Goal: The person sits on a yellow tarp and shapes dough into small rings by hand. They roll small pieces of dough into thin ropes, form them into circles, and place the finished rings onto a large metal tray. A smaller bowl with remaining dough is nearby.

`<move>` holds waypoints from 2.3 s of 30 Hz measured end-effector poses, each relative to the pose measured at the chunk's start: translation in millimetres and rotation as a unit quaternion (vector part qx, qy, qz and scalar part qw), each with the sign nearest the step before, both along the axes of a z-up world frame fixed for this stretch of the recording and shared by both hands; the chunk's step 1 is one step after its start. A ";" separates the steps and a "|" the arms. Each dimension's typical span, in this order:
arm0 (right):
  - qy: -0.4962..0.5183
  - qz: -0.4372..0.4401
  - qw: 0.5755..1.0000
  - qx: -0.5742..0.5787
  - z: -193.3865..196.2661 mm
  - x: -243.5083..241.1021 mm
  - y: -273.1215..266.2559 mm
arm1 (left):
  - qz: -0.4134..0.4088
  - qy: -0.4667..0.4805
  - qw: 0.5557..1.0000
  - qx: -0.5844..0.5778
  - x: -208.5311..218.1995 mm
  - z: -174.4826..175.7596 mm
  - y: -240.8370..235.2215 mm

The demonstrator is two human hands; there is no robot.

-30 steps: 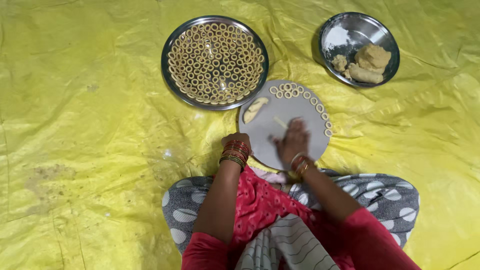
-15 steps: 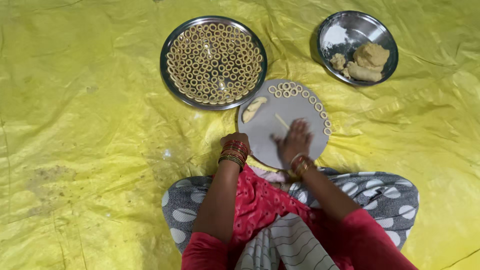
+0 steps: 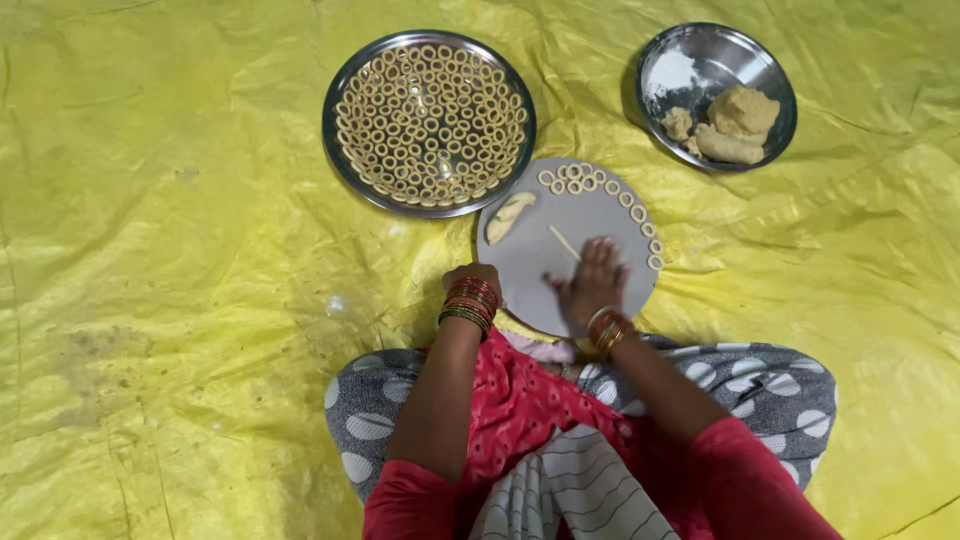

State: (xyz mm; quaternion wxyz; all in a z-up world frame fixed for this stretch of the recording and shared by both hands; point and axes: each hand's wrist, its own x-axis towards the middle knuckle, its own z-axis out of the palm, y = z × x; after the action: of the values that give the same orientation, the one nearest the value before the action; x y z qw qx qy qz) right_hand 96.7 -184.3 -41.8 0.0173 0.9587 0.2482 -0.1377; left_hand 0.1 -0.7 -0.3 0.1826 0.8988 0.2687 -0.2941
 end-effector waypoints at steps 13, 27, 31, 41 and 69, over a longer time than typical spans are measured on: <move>0.100 -0.050 0.993 -0.041 -63.6 9.1 -76.7 | 0.003 0.008 1.000 -0.007 4.5 2.1 0.4; 0.086 0.051 0.991 -0.091 -4.2 -37.1 -60.8 | 0.003 0.006 1.000 -0.008 1.3 -2.0 0.7; 0.121 0.006 0.992 -0.033 7.4 -31.4 -48.1 | -0.002 0.014 1.000 -0.005 4.5 -4.1 0.8; 0.043 0.067 0.992 -0.097 10.6 -54.0 -13.0 | 0.002 -0.004 1.000 -0.004 -0.6 -1.4 1.1; -0.089 0.070 0.971 0.209 -56.5 104.0 -114.1 | 0.006 -0.003 1.000 0.017 -1.6 -8.7 -22.1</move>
State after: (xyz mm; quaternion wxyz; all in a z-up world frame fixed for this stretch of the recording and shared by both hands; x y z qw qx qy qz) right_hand 200.7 -298.4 -98.3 -0.1518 0.9298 0.3352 0.0044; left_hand -1.5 -22.8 -9.0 0.1698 0.9011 0.2782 -0.2861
